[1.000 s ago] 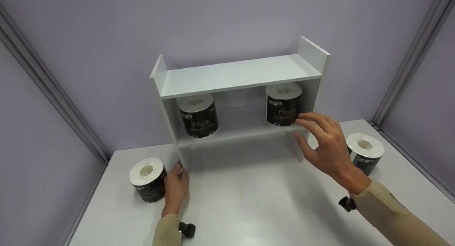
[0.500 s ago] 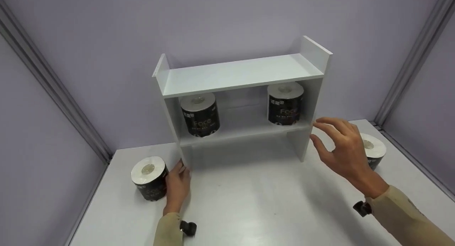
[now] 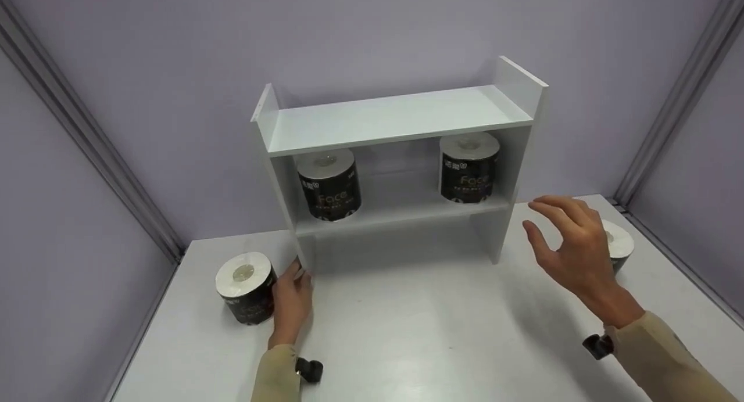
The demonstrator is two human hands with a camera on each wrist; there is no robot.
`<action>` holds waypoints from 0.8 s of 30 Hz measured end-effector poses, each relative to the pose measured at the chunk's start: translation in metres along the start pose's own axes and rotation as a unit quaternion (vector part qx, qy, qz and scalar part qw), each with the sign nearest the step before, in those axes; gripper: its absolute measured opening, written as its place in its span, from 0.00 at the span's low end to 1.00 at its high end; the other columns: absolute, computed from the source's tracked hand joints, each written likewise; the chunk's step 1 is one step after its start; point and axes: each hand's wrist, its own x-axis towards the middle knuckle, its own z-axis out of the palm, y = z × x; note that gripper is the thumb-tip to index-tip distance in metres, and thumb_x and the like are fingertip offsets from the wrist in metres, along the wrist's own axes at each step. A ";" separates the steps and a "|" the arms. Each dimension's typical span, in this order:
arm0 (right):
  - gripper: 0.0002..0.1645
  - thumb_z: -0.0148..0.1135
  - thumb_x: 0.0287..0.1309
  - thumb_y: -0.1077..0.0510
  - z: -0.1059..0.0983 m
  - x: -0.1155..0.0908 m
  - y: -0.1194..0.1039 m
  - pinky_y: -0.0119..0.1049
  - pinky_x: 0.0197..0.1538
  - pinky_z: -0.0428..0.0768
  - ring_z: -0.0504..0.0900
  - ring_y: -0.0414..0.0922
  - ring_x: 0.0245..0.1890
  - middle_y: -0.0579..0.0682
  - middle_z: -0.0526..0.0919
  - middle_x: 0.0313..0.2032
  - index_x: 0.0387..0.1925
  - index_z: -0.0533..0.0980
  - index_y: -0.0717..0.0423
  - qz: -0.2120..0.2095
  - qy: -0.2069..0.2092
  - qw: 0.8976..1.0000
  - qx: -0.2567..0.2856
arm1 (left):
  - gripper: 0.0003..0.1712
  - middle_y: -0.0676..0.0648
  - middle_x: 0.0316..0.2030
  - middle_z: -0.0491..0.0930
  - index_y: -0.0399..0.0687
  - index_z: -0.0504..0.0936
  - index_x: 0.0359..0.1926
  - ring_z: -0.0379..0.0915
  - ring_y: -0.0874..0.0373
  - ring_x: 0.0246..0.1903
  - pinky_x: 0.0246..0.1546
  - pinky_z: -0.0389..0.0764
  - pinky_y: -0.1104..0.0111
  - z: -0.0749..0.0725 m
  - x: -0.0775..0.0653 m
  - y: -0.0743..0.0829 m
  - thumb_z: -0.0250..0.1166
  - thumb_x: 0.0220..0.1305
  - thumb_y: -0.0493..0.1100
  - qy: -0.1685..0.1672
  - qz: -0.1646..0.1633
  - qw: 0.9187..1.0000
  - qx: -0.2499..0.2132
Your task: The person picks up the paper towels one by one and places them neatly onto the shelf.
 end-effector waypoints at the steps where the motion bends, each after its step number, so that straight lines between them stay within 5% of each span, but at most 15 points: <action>1: 0.20 0.76 0.57 0.67 0.000 -0.002 0.002 0.54 0.54 0.74 0.83 0.61 0.51 0.61 0.88 0.52 0.53 0.87 0.61 0.001 0.003 1.000 -0.001 | 0.27 0.27 0.68 0.76 0.29 0.72 0.74 0.79 0.35 0.65 0.64 0.85 0.48 0.000 0.000 0.000 0.59 0.77 0.29 0.001 -0.001 1.000 0.001; 7: 0.19 0.74 0.59 0.66 -0.006 -0.016 0.017 0.45 0.56 0.73 0.83 0.62 0.53 0.62 0.88 0.52 0.52 0.87 0.63 0.042 0.032 0.999 -0.006 | 0.26 0.27 0.67 0.76 0.29 0.72 0.73 0.79 0.35 0.65 0.64 0.85 0.48 0.000 0.001 -0.001 0.59 0.77 0.29 0.003 0.005 1.000 -0.005; 14: 0.18 0.75 0.58 0.69 -0.010 -0.021 0.030 0.21 0.67 0.68 0.83 0.57 0.56 0.61 0.88 0.53 0.52 0.87 0.64 0.116 0.075 0.990 -0.002 | 0.27 0.26 0.67 0.77 0.29 0.72 0.73 0.80 0.34 0.63 0.63 0.86 0.48 -0.001 0.001 0.000 0.60 0.77 0.29 0.008 0.003 1.000 -0.003; 24: 0.18 0.74 0.60 0.67 -0.013 -0.030 0.039 0.19 0.66 0.69 0.82 0.54 0.57 0.63 0.88 0.53 0.52 0.88 0.64 0.140 0.096 0.985 0.003 | 0.26 0.27 0.65 0.79 0.27 0.73 0.72 0.80 0.34 0.63 0.62 0.87 0.49 -0.001 0.001 0.000 0.60 0.77 0.29 0.007 0.022 1.000 0.002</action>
